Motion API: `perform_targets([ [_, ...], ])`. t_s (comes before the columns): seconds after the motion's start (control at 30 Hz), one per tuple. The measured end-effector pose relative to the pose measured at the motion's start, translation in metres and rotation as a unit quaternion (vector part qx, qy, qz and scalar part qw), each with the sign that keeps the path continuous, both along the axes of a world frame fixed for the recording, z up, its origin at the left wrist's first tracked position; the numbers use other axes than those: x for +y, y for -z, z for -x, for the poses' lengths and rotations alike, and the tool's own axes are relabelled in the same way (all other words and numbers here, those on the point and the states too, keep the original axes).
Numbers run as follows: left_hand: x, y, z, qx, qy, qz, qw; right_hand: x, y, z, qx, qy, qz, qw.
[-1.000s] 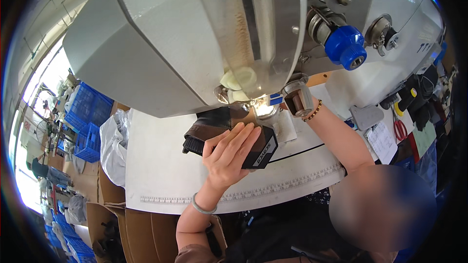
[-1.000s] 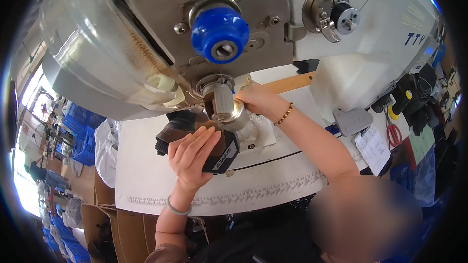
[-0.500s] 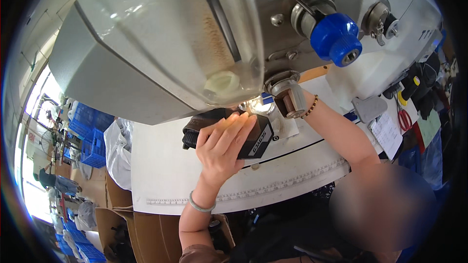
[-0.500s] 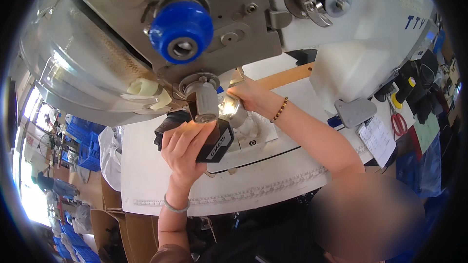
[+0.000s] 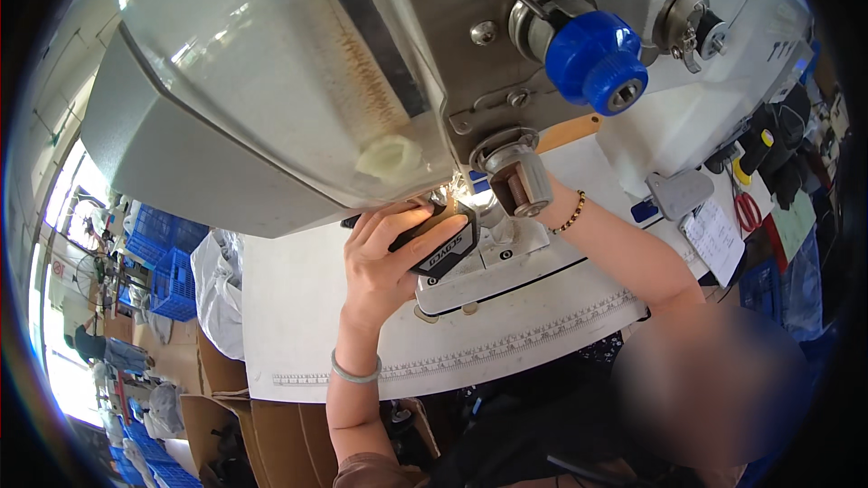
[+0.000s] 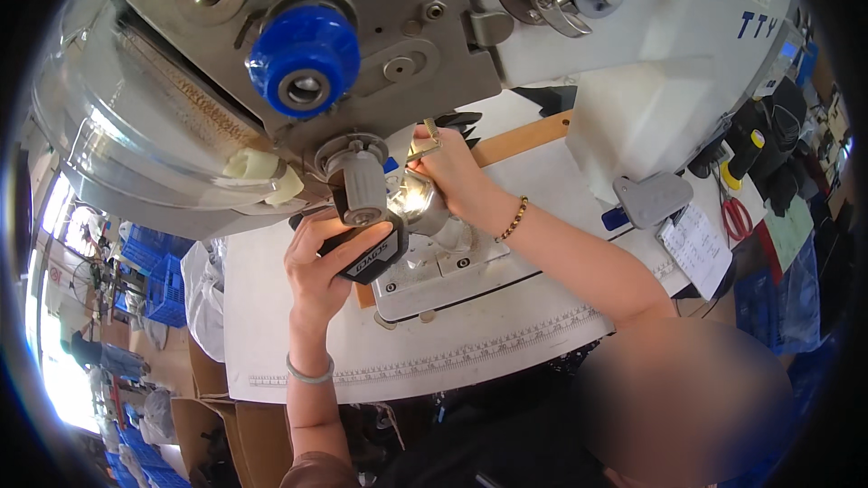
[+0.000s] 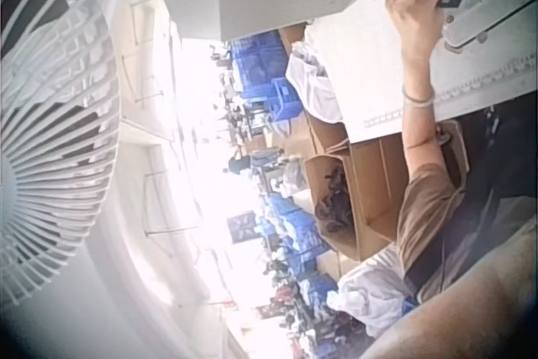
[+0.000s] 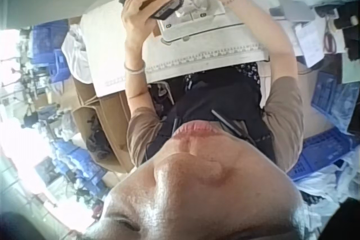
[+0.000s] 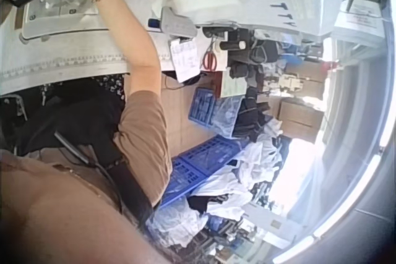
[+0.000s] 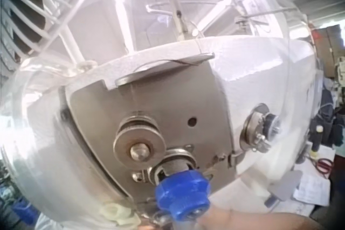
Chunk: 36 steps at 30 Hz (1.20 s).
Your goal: The person stitches shoe upper pieces together using an industrial sewing machine, guiding the material through the needle by hand and trimming excess thread with snips.
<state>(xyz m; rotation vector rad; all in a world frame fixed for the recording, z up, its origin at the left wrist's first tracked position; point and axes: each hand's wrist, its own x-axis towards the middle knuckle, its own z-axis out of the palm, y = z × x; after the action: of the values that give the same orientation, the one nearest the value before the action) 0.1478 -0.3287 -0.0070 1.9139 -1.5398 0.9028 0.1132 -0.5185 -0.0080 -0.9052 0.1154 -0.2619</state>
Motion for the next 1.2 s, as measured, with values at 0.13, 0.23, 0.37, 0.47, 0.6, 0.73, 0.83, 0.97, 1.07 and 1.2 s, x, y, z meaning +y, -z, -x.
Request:
perform_targets([
  [0.13,-0.001,-0.004,0.002,0.045,0.011,-0.003,0.999,0.004,0.004,-0.001,0.008,0.055,-0.018,0.998],
  [0.23,-0.004,0.001,0.003,0.035,0.001,0.009,0.999,0.005,0.001,0.001,0.019,0.073,-0.046,0.996],
  [0.37,-0.002,0.000,0.001,0.025,-0.008,-0.004,1.000,0.007,-0.008,0.008,0.058,0.082,-0.058,0.993],
  [0.47,0.000,0.000,0.000,0.035,0.000,-0.010,0.999,0.007,0.006,-0.002,0.011,0.110,-0.077,0.991],
  [0.6,0.001,-0.004,0.005,0.004,-0.019,-0.022,1.000,0.003,0.025,-0.005,-0.028,0.111,-0.051,0.992],
  [0.73,0.023,0.018,0.016,0.060,-0.052,0.151,0.985,0.004,0.034,-0.010,-0.046,0.152,-0.002,0.987],
  [0.83,0.027,0.029,0.022,0.463,-0.043,0.200,0.862,0.010,0.027,-0.004,-0.017,0.159,-0.025,0.987],
  [0.97,-0.011,0.010,0.016,0.723,0.095,0.117,0.674,0.016,0.018,0.012,-0.016,0.207,-0.058,0.976],
  [1.07,-0.010,0.012,0.001,0.734,0.165,0.145,0.642,0.001,0.029,0.017,-0.014,0.139,0.055,0.989],
  [1.2,-0.010,0.021,-0.005,0.719,0.204,0.183,0.639,0.006,-0.003,0.034,0.015,0.058,0.110,0.992],
])
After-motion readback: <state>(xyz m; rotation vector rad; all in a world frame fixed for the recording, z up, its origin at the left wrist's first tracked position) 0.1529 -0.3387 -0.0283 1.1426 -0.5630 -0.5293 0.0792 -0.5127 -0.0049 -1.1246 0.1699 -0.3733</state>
